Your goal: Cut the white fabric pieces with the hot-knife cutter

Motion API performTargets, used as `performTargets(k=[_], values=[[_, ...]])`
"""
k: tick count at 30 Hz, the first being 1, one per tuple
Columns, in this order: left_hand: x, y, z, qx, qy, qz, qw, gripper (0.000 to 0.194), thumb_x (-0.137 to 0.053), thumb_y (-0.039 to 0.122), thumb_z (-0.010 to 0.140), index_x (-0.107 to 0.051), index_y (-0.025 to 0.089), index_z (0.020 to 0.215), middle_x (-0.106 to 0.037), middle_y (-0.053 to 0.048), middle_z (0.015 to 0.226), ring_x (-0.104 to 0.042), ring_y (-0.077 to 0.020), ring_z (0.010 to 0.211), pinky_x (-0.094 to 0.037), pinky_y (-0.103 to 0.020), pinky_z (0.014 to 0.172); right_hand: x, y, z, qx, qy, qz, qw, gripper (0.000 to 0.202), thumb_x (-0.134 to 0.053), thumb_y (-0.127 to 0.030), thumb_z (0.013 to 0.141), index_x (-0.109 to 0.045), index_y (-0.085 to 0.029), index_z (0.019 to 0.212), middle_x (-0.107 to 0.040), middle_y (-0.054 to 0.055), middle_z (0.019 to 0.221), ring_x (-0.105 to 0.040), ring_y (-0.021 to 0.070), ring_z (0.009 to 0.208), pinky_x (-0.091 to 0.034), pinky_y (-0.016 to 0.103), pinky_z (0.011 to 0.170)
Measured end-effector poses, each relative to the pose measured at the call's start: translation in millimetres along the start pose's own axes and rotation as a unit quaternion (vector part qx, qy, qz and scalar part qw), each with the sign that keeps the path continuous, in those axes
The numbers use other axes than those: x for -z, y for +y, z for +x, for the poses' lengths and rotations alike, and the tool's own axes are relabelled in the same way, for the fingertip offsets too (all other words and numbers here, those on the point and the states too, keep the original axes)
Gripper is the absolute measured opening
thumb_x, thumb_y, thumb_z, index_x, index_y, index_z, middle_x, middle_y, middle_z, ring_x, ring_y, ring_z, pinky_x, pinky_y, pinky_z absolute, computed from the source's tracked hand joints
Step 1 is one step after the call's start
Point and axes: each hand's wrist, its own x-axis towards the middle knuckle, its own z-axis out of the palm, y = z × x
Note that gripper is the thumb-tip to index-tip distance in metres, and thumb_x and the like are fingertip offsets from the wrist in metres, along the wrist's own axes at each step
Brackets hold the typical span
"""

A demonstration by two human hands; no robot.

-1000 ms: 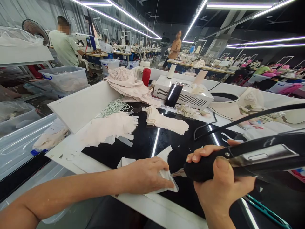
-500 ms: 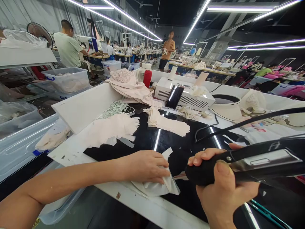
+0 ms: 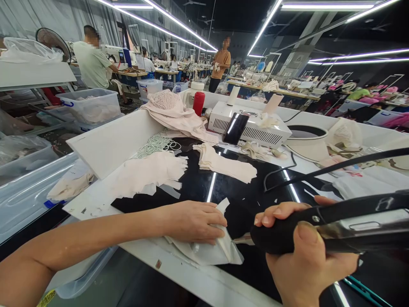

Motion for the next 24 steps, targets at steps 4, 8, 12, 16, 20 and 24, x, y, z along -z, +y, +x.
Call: performTargets(k=[4,8,12,16,20,24], values=[[1.8,3,-2,0.028,-0.016,-0.021,0.999,0.021,-0.069,0.032,0.115,-0.078,0.016,0.124,-0.076,-0.012,0.132,-0.073,-0.0211,0.12,-0.062,-0.029,0.105,-4,-4,0,-0.005,0.01,-0.001,1.0,0.048,-0.09,-0.033,0.074,-0.064,-0.025,0.113,-0.07,-0.007,0.067,-0.058,0.0188,0.047,-0.059,0.035,0.043],[6.0,9,-6,0.058,-0.05,-0.036,0.996,0.024,-0.065,0.034,0.117,-0.074,0.02,0.134,-0.073,-0.011,0.137,-0.073,-0.0207,0.12,-0.061,-0.028,0.103,-7,-8,-1,-0.013,0.014,-0.002,1.0,0.047,-0.089,-0.03,0.071,-0.064,-0.025,0.111,-0.07,-0.008,0.066,-0.057,0.0187,0.046,-0.058,0.034,0.041],[6.5,14,-10,0.072,-0.043,-0.036,0.996,0.027,-0.067,0.036,0.116,-0.074,0.023,0.139,-0.072,-0.01,0.137,-0.074,-0.0203,0.118,-0.062,-0.028,0.098,-5,-8,-2,-0.02,0.013,-0.005,1.0,0.048,-0.089,-0.032,0.07,-0.063,-0.026,0.111,-0.07,-0.008,0.066,-0.057,0.0194,0.046,-0.057,0.034,0.041],[3.8,18,-12,0.077,-0.013,-0.037,0.996,0.025,-0.068,0.036,0.115,-0.077,0.023,0.135,-0.072,-0.011,0.138,-0.074,-0.021,0.118,-0.063,-0.027,0.091,-4,-8,-2,-0.023,0.008,-0.004,1.0,0.048,-0.089,-0.033,0.071,-0.064,-0.026,0.111,-0.07,-0.008,0.065,-0.057,0.0199,0.046,-0.057,0.034,0.04],[1.1,19,-13,0.085,-0.002,-0.043,0.995,0.025,-0.065,0.035,0.117,-0.077,0.023,0.135,-0.073,-0.011,0.138,-0.074,-0.0223,0.12,-0.063,-0.028,0.095,-10,-6,1,-0.007,0.006,0.01,1.0,0.045,-0.087,-0.032,0.072,-0.064,-0.026,0.11,-0.069,-0.008,0.065,-0.057,0.0192,0.045,-0.055,0.033,0.039],[-2.2,20,-13,0.084,0.004,-0.05,0.995,0.027,-0.061,0.037,0.119,-0.078,0.022,0.134,-0.073,-0.011,0.136,-0.073,-0.0227,0.123,-0.063,-0.028,0.098,-17,0,3,0.003,0.007,0.013,1.0,0.046,-0.088,-0.034,0.073,-0.064,-0.026,0.112,-0.069,-0.008,0.065,-0.056,0.0191,0.045,-0.056,0.033,0.04]])
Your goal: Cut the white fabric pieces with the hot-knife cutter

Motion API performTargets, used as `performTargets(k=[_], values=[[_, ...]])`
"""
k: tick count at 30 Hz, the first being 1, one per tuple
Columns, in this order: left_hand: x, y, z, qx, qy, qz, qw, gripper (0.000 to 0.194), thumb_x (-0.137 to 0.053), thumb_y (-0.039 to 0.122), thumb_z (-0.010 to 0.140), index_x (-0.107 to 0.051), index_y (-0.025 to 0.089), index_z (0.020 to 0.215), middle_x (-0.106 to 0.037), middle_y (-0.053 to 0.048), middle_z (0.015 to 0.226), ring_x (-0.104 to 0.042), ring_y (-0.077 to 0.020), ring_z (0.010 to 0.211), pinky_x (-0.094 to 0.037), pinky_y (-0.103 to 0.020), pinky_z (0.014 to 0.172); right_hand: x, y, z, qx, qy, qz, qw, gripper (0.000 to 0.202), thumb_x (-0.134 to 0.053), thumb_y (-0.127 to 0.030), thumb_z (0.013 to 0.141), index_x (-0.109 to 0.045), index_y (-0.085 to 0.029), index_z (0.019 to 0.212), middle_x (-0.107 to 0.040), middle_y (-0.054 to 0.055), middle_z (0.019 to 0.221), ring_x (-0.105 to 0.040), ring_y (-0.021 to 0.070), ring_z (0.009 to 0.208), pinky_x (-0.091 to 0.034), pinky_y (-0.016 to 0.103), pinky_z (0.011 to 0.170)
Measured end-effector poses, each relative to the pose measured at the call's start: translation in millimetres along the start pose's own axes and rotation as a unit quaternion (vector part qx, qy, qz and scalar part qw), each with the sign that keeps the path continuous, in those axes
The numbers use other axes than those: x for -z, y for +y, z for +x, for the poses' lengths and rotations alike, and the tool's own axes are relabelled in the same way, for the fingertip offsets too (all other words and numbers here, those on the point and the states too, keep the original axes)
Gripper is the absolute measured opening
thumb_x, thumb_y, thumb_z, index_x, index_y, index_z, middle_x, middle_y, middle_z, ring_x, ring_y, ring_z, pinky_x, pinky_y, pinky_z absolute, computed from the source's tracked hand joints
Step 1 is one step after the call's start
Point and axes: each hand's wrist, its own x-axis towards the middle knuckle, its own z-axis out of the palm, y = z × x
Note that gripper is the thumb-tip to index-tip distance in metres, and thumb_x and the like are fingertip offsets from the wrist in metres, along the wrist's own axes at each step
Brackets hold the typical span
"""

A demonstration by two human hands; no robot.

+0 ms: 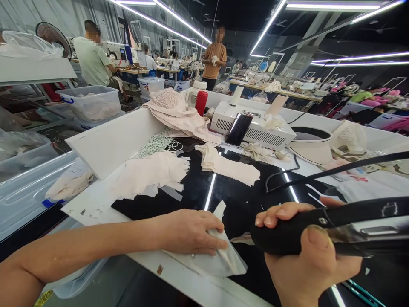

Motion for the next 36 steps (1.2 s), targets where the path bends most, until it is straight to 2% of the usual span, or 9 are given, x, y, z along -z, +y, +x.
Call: performTargets(k=[5,8,12,19,22,26,28,33,36], values=[[-4.4,0,-1,0.008,0.02,0.005,1.0,0.029,-0.06,0.039,0.118,-0.079,0.025,0.135,-0.071,-0.013,0.135,-0.073,-0.0244,0.121,-0.064,-0.029,0.094,-2,4,-1,-0.01,-0.005,-0.01,1.0,0.046,-0.09,-0.034,0.075,-0.064,-0.025,0.11,-0.07,-0.007,0.067,-0.058,0.0188,0.046,-0.057,0.034,0.042],[-5.6,-1,-2,0.011,0.031,0.004,0.999,0.029,-0.061,0.04,0.118,-0.081,0.026,0.133,-0.07,-0.014,0.133,-0.072,-0.0256,0.122,-0.064,-0.031,0.098,-3,4,0,-0.025,0.0,-0.013,1.0,0.042,-0.088,-0.029,0.075,-0.064,-0.025,0.109,-0.07,-0.007,0.067,-0.059,0.0188,0.047,-0.059,0.034,0.042],[-6.2,-1,-1,0.015,0.042,-0.001,0.999,0.029,-0.062,0.04,0.117,-0.082,0.026,0.132,-0.069,-0.015,0.134,-0.071,-0.0251,0.124,-0.063,-0.031,0.105,-5,7,4,-0.002,-0.004,-0.002,1.0,0.045,-0.088,-0.033,0.076,-0.063,-0.025,0.113,-0.07,-0.008,0.067,-0.058,0.0184,0.046,-0.059,0.034,0.042],[-9.9,0,-1,0.015,0.043,-0.002,0.999,0.031,-0.06,0.04,0.118,-0.081,0.026,0.135,-0.068,-0.015,0.136,-0.069,-0.0261,0.126,-0.062,-0.033,0.104,-11,13,3,-0.023,-0.01,-0.006,1.0,0.046,-0.087,-0.03,0.078,-0.062,-0.026,0.116,-0.07,-0.008,0.069,-0.06,0.0181,0.05,-0.061,0.033,0.046],[-8.3,-3,0,0.008,0.043,-0.001,0.999,0.034,-0.059,0.043,0.119,-0.079,0.023,0.136,-0.07,-0.014,0.133,-0.069,-0.0262,0.125,-0.06,-0.034,0.109,-11,14,3,-0.017,-0.017,-0.009,1.0,0.045,-0.087,-0.029,0.079,-0.062,-0.025,0.115,-0.071,-0.007,0.069,-0.06,0.0182,0.049,-0.061,0.033,0.046],[0.7,-13,7,-0.015,0.008,0.01,1.0,0.037,-0.058,0.042,0.119,-0.076,0.012,0.129,-0.074,-0.013,0.127,-0.071,-0.0248,0.116,-0.06,-0.033,0.106,-9,15,2,-0.016,-0.014,-0.006,1.0,0.047,-0.089,-0.032,0.078,-0.062,-0.025,0.116,-0.071,-0.007,0.069,-0.06,0.0186,0.05,-0.061,0.034,0.046],[5.0,-21,12,-0.042,-0.013,0.025,0.999,0.036,-0.058,0.041,0.119,-0.076,0.01,0.122,-0.076,-0.013,0.125,-0.072,-0.0242,0.112,-0.058,-0.034,0.108,-8,16,2,-0.012,-0.016,-0.003,1.0,0.047,-0.09,-0.034,0.079,-0.062,-0.026,0.116,-0.071,-0.007,0.07,-0.06,0.0184,0.05,-0.061,0.034,0.046],[9.3,-38,20,-0.094,-0.046,0.04,0.994,0.036,-0.058,0.043,0.12,-0.079,0.014,0.116,-0.076,-0.013,0.139,-0.072,-0.0251,0.129,-0.05,-0.037,0.123,-8,16,1,-0.007,-0.028,0.006,1.0,0.048,-0.091,-0.034,0.08,-0.062,-0.026,0.117,-0.072,-0.006,0.071,-0.061,0.0182,0.051,-0.062,0.033,0.047],[12.6,-42,19,-0.082,-0.082,0.018,0.993,0.032,-0.062,0.046,0.118,-0.079,0.019,0.119,-0.076,-0.012,0.142,-0.072,-0.024,0.128,-0.052,-0.034,0.12,-9,17,1,-0.003,-0.027,0.007,1.0,0.047,-0.091,-0.032,0.079,-0.062,-0.025,0.116,-0.073,-0.006,0.071,-0.061,0.0181,0.05,-0.061,0.033,0.046]])
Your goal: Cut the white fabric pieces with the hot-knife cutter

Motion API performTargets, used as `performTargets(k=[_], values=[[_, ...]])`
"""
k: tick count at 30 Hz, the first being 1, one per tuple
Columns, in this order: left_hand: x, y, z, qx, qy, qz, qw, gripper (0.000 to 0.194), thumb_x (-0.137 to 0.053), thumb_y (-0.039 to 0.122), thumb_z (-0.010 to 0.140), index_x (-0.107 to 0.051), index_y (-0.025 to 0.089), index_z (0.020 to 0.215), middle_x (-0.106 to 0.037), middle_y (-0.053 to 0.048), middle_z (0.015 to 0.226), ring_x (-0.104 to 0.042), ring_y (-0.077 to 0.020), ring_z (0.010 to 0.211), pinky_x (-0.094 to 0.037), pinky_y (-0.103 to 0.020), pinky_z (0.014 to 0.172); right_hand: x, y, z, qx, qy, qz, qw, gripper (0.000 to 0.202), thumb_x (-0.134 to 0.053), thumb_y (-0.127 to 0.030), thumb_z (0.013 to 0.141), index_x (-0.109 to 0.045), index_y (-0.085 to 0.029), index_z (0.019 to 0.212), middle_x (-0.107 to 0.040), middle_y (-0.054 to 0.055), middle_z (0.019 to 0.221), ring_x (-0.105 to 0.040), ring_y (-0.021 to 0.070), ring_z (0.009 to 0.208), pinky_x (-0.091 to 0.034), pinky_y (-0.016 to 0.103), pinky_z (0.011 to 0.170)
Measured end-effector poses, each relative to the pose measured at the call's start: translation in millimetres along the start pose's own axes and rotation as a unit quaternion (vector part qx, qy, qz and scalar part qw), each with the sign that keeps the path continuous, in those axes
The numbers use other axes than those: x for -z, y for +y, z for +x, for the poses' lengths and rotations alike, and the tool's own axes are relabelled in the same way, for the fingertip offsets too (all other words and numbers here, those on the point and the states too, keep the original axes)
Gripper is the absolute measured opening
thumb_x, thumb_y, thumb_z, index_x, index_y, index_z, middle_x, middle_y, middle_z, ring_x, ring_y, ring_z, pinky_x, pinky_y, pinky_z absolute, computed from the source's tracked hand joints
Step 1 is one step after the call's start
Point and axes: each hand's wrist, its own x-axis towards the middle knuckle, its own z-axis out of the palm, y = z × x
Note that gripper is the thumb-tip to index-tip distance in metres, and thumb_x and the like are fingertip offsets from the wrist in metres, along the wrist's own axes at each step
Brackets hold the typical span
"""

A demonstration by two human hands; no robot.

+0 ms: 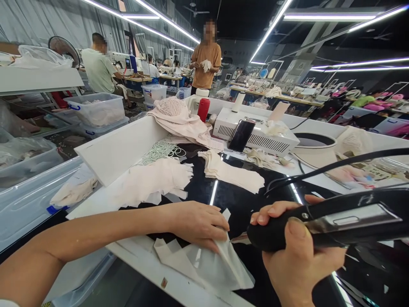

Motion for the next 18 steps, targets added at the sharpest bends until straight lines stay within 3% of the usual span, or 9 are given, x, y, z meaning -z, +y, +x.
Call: performTargets(k=[4,18], values=[[4.1,-1,-8,0.025,-0.009,-0.037,0.999,0.03,-0.066,0.043,0.116,-0.079,0.02,0.131,-0.073,-0.013,0.146,-0.073,-0.025,0.125,-0.059,-0.031,0.106,1,1,0,0.001,-0.002,0.001,1.0,0.046,-0.09,-0.03,0.079,-0.062,-0.025,0.116,-0.073,-0.006,0.071,-0.062,0.0181,0.05,-0.062,0.033,0.046],[-4.5,-1,-14,0.043,0.02,-0.064,0.997,0.04,-0.061,0.047,0.117,-0.079,0.02,0.14,-0.07,-0.016,0.144,-0.07,-0.0298,0.13,-0.059,-0.036,0.109,-7,2,9,-0.019,0.027,-0.002,0.999,0.048,-0.088,-0.031,0.075,-0.063,-0.026,0.116,-0.07,-0.008,0.068,-0.059,0.018,0.049,-0.06,0.033,0.045]])
